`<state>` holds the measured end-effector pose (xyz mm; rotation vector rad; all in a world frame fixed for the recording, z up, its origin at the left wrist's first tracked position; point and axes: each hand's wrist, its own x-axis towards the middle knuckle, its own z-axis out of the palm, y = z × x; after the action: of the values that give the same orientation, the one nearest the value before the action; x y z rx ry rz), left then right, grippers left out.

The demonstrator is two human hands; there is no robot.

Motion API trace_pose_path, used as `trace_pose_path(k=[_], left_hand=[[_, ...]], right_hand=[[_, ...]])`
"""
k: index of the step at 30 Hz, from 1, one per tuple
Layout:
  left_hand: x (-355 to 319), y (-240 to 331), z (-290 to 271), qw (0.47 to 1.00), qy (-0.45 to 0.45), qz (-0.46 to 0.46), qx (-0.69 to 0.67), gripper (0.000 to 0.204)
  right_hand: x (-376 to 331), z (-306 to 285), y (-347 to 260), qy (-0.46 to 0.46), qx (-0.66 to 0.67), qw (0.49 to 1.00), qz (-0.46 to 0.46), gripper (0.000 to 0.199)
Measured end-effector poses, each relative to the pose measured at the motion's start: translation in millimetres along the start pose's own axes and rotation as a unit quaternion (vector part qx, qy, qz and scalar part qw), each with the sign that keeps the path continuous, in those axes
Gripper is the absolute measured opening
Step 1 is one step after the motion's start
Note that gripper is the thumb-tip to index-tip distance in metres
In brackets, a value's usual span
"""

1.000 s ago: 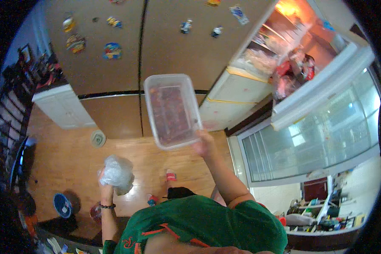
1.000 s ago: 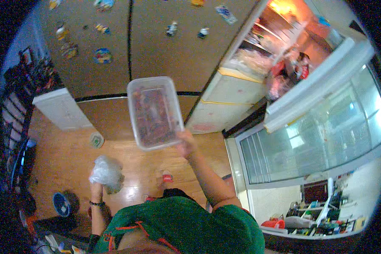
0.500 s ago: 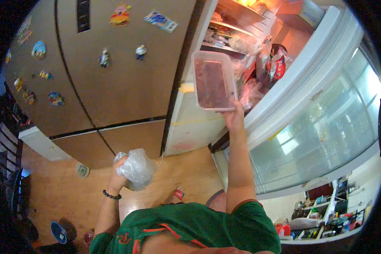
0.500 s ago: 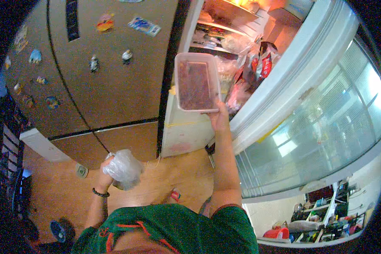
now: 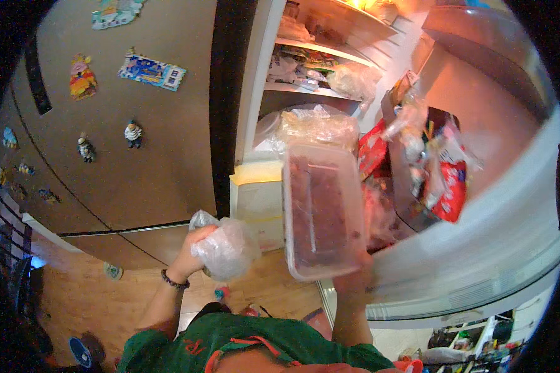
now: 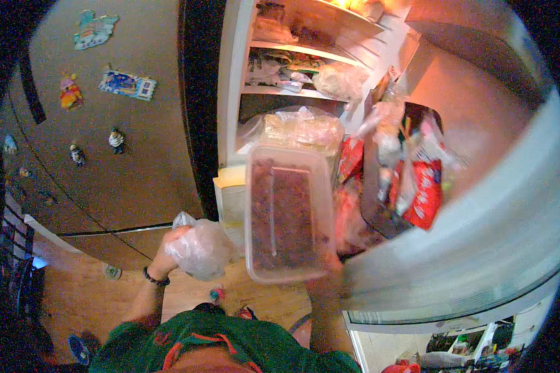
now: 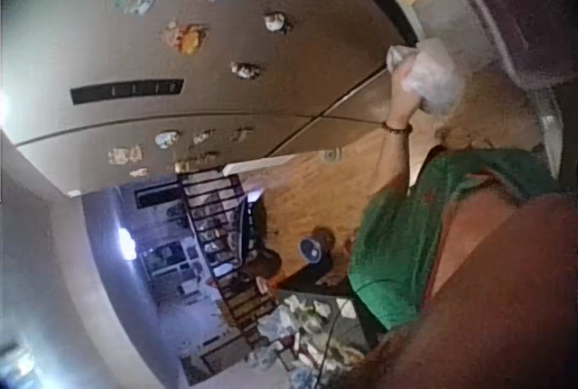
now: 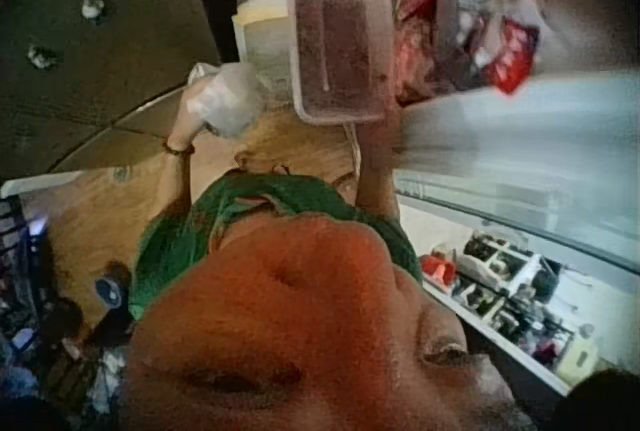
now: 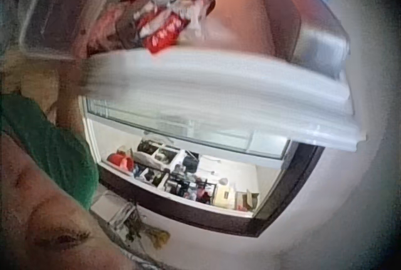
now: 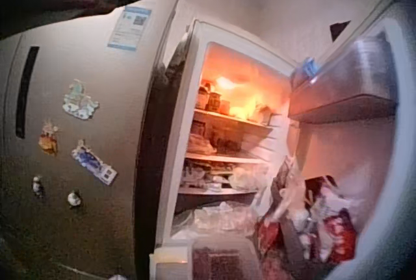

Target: The person organizes the refrigerator by moving various food items, including packaged goods and a container of meat, between the fridge shelves and a nearby table. They also clean the refrigerator door seal with a cloth.

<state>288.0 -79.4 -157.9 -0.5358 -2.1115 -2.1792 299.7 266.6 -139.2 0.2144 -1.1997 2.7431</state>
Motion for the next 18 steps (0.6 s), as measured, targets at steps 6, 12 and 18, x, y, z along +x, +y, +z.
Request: trace_pose_path(k=[6, 12, 18], left_hand=[[98.5, -7.9, -0.2, 0.996, -0.076, 0.055, 0.0, 0.012], [169.5, 3.0, -2.3, 0.983, -0.109, 0.14, -0.049, 0.012], [195.0, 7.4, -2.6, 0.969, -0.146, 0.2, 0.005, 0.014]], right_hand=[[9.4, 51.4, 1.4, 0.045, 0.028, 0.997, -0.049, 0.061], [143.0, 120.4, -4.9, 0.043, 0.001, 0.986, -0.159, 0.056], [302.0, 157.7, -69.8, 0.014, -0.099, 0.982, -0.161, 0.056]])
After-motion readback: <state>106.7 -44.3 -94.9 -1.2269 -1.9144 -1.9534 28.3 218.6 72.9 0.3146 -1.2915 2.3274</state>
